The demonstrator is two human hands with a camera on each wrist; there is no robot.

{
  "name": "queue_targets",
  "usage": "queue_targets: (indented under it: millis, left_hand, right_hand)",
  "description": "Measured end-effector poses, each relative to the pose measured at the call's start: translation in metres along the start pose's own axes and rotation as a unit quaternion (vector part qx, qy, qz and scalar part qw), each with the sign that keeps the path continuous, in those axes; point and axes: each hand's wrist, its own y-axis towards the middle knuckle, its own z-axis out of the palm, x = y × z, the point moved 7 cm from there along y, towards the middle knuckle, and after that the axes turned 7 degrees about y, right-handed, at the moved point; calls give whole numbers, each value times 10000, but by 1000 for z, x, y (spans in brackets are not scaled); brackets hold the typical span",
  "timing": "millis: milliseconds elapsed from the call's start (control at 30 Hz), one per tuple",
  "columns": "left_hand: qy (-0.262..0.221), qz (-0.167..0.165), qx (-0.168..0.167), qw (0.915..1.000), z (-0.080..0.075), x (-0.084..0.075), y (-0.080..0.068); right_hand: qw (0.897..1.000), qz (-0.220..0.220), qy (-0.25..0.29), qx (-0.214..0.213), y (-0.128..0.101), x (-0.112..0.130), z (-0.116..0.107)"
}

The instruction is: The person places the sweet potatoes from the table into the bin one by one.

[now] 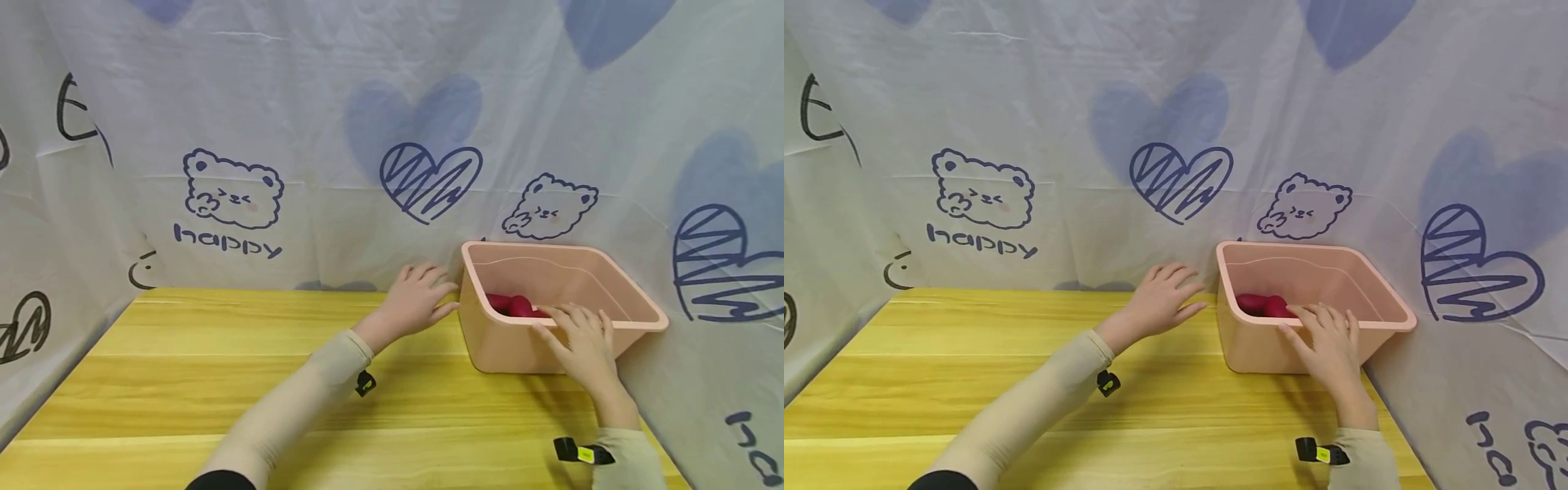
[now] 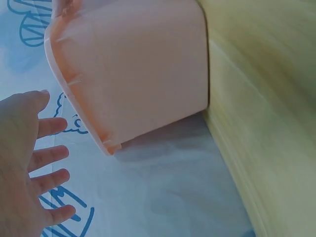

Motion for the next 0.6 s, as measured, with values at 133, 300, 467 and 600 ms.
queue_targets:
  millis: [133,300,467,600]
  left_hand:
    - [129,36,123,9998,2,5,-18]
    - [150,26,62,9999,5,13,-43]
    - [91,-78,-40,9999,7,24,-66]
    - [16,-208,-44,9998,7,33,-83]
  right_hand:
    - [10000,-46,25,-45,0,1,-1]
    - [10000,-58,36,-41,1,2,-2]
    - [10000,-25,40,0,1,2,-1]
    - [10000,-20,11,10,0,2,-1]
